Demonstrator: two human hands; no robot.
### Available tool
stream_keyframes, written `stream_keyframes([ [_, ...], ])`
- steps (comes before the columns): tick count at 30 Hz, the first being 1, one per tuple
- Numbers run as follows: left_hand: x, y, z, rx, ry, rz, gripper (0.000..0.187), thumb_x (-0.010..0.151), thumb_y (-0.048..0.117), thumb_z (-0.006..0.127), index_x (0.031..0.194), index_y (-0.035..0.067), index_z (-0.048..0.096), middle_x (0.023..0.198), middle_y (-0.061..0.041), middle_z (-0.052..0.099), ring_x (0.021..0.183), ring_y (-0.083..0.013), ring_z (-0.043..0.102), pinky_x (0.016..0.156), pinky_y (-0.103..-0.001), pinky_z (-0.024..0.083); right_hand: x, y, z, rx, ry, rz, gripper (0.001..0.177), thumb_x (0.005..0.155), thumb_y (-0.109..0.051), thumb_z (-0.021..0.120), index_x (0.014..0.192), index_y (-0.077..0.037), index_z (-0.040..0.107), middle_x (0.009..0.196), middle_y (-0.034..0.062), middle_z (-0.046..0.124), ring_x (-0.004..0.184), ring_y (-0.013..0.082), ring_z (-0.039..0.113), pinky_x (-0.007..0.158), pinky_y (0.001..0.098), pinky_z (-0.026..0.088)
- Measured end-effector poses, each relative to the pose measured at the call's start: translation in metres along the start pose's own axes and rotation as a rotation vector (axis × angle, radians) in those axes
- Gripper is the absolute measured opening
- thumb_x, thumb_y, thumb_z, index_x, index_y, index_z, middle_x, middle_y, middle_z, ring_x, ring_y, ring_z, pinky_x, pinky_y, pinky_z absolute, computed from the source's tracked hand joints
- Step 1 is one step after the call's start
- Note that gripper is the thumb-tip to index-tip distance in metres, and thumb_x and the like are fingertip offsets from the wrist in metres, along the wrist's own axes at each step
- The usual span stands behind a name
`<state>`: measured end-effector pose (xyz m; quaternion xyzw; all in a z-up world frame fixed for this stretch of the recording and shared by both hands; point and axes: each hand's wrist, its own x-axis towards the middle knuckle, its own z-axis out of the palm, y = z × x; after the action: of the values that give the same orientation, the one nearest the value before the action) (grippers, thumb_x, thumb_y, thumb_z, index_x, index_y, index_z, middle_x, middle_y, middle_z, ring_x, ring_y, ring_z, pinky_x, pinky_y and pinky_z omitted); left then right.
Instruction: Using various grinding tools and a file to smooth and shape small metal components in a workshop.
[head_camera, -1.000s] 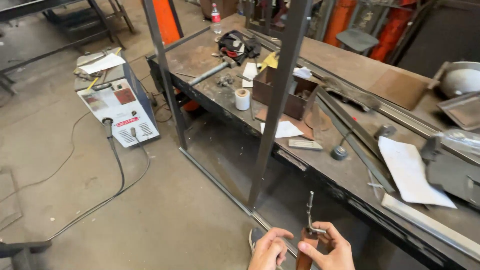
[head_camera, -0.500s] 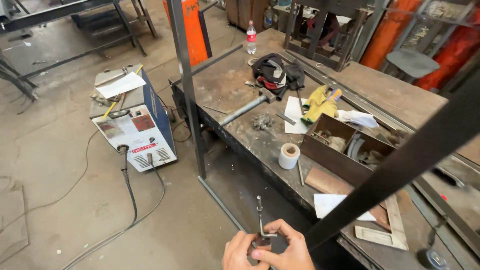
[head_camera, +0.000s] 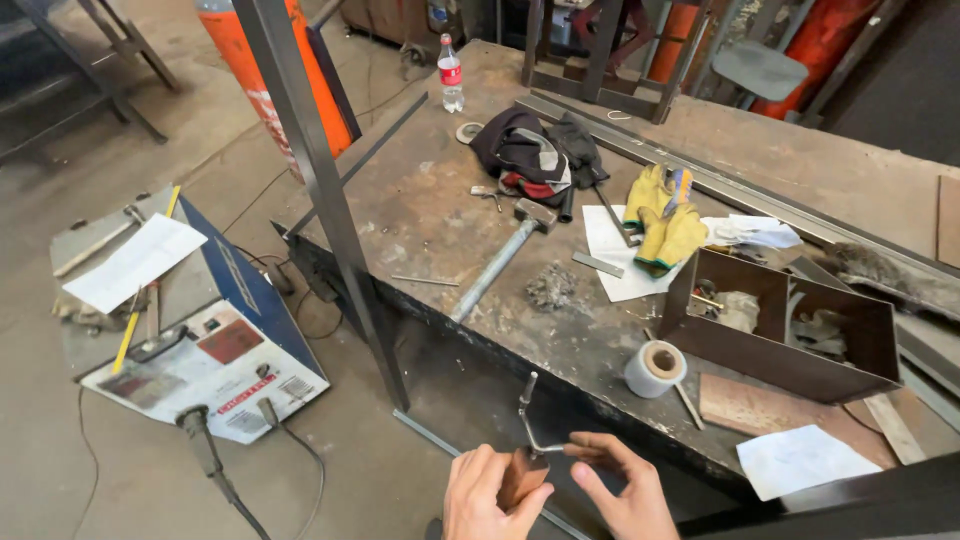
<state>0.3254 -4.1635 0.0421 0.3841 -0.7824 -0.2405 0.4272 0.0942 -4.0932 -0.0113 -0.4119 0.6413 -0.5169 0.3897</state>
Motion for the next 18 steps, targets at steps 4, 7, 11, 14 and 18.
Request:
stream_keyframes([
  [4,0.029,-0.059,-0.055,-0.042,-0.118,-0.001,0.030,0.071,0.030,0.099,0.093,0.016,0.083,0.074,0.002,0.060,0.068,-0.0193,0.063,0.083,-0.033,0.055,0.010,-0.025,0.059,-0.047,0.084,0.151,0.044,0.086,-0.017,0.090,0.128,-0.003,0.086,0.105,0.0114,0.101,0.097,0.0177,0.094,0.097,0.0328,0.072],
  [7,0.037,-0.093,-0.083,-0.003,-0.129,-0.054,0.039,0.068,0.028,0.100,0.099,0.012,0.081,0.088,-0.001,0.071,0.085,-0.0251,0.070,0.087,-0.036,0.059,0.009,-0.056,0.102,-0.014,0.045,0.088,0.038,0.087,-0.012,0.089,0.124,-0.002,0.086,0.100,0.0089,0.099,0.093,0.0152,0.090,0.093,0.0304,0.069],
  [11,0.032,-0.150,-0.086,0.018,-0.107,-0.038,0.036,0.062,0.028,0.100,0.090,0.015,0.082,0.078,0.000,0.069,0.073,-0.0222,0.070,0.084,-0.032,0.060,0.026,-0.087,0.131,-0.083,-0.039,0.005,0.032,0.086,-0.016,0.093,0.115,-0.004,0.087,0.096,0.0055,0.097,0.088,0.0129,0.090,0.087,0.0292,0.071],
  [14,0.031,-0.168,-0.083,0.024,-0.073,-0.078,0.034,0.059,0.029,0.101,0.081,0.016,0.080,0.070,0.002,0.061,0.063,-0.0195,0.062,0.073,-0.029,0.057,0.042,-0.111,0.136,-0.145,-0.014,-0.044,0.031,0.085,-0.016,0.092,0.114,-0.006,0.087,0.095,0.0044,0.093,0.086,0.0137,0.087,0.083,0.0293,0.068],
  [18,0.036,-0.177,-0.071,-0.019,-0.033,-0.109,0.038,0.053,0.030,0.098,0.084,0.016,0.084,0.064,0.004,0.057,0.054,-0.0170,0.057,0.066,-0.026,0.056,0.076,-0.111,0.114,-0.520,0.127,-0.082,0.035,0.081,-0.029,0.092,0.113,-0.015,0.086,0.089,-0.0032,0.091,0.075,0.0130,0.083,0.069,0.0286,0.065],
])
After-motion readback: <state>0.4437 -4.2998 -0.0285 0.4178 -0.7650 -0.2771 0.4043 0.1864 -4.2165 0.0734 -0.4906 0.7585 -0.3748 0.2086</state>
